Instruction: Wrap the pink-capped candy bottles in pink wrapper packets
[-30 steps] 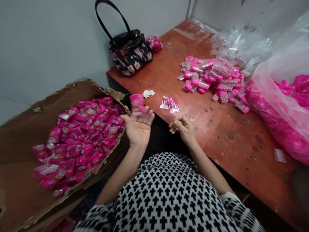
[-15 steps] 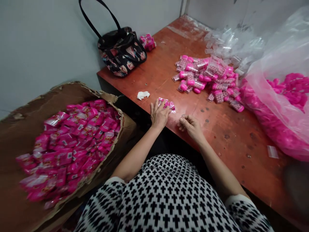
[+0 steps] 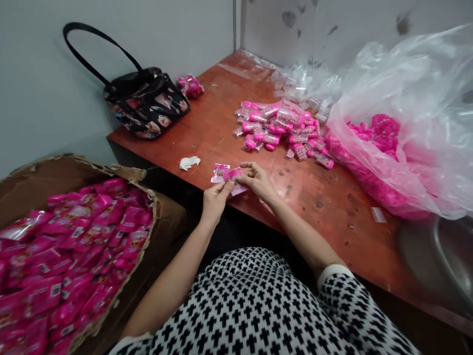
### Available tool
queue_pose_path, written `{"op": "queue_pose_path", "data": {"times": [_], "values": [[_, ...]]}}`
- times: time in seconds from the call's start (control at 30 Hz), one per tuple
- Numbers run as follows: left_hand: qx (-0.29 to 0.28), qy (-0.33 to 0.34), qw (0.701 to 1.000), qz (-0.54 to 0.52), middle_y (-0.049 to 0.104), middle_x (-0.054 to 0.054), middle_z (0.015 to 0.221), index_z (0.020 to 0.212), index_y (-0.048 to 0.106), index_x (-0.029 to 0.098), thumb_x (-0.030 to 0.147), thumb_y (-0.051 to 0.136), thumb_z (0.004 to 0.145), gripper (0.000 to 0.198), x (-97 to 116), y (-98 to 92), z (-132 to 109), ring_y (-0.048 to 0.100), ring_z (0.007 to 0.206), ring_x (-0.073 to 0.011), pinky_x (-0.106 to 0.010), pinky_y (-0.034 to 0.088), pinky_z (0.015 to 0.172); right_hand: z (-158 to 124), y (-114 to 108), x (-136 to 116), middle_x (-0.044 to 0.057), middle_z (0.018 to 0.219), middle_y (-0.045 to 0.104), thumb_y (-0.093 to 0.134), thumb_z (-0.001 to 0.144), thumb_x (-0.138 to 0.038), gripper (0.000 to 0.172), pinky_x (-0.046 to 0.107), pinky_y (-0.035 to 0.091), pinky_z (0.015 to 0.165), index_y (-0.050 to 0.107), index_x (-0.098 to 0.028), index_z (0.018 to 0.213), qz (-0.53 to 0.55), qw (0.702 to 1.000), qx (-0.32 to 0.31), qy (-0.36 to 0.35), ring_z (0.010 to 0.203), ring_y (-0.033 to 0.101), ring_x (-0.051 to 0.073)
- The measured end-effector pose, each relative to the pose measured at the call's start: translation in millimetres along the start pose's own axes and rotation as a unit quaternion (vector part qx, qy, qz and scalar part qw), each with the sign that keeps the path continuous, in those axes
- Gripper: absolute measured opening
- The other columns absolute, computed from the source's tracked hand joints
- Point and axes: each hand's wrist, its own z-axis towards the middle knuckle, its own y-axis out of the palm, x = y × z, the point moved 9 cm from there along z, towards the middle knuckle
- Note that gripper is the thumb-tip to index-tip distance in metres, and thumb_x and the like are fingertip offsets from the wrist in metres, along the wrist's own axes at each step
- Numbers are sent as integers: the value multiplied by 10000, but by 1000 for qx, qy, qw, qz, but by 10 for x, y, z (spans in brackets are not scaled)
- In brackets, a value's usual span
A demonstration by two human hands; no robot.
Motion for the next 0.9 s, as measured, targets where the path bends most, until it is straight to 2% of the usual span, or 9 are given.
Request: {"op": "queue_pose_path", "data": {"times": [0.1,0.17,0.3,0.37,0.53,0.6,0.67,0.8,0.9], "values": [[-25,-24,999,-41,663,-20,641,612,648,110,390,834,505,352,-18,67,8,632,594,-126,-271,558,645,38,-7,-36,-80,575,559,702,662,-356,345,203,392,510,564,-198,936,-79,996,-51,-4,513,515,86],[-11,-38,998,-55,634,-13,572,546,613,101,336,856,462,348,-41,50,5,607,525,-103,-248,554,595,163,-135,-148,-47,628,592,650,716,-363,238,225,419,553,588,-188,865,-140,988,-56,-36,559,539,100],[23,-74,993,-93,664,-47,610,612,655,78,263,868,423,339,-102,21,-16,626,526,-119,-238,554,554,509,-574,-610,-1,686,616,569,793,-299,139,269,431,646,627,-172,800,-321,936,67,-129,648,560,136],[33,-85,989,-112,675,-49,630,681,682,70,249,865,424,363,-116,31,-6,612,506,-104,-213,536,509,617,-616,-740,14,685,619,568,805,-316,166,272,430,633,627,-164,776,-348,925,83,-128,648,557,143],[77,-74,987,-123,662,-22,608,677,663,86,255,861,455,342,-61,-47,62,589,482,-85,-184,506,459,512,-39,-468,-3,666,631,660,741,-366,261,243,430,518,601,-170,902,-217,969,-114,-40,556,560,126],[83,-71,986,-128,665,-23,635,697,659,88,281,857,483,351,-39,-110,53,604,508,-91,-193,524,479,453,106,-335,-21,655,631,690,711,-303,256,242,442,549,599,-176,913,-214,969,-115,-52,574,571,124],[86,-74,984,-139,671,-30,666,711,657,87,313,844,523,348,-32,-195,6,626,547,-102,-214,548,518,480,140,-200,-25,667,633,674,725,-257,191,247,449,592,605,-178,885,-261,960,-65,-73,609,580,124],[87,-75,982,-147,685,-44,677,673,654,94,307,825,562,295,-33,-386,-94,674,639,-148,-272,579,627,659,213,-46,35,816,686,606,804,-249,155,278,460,679,614,-172,938,-425,898,-50,-102,745,621,165],[88,-64,987,-120,679,-43,632,606,646,93,290,832,541,279,-28,-486,-103,673,623,-148,-269,573,649,817,85,-336,107,1034,674,463,900,-229,225,317,459,771,598,-164,1067,-540,823,-32,-171,913,614,207]]}}
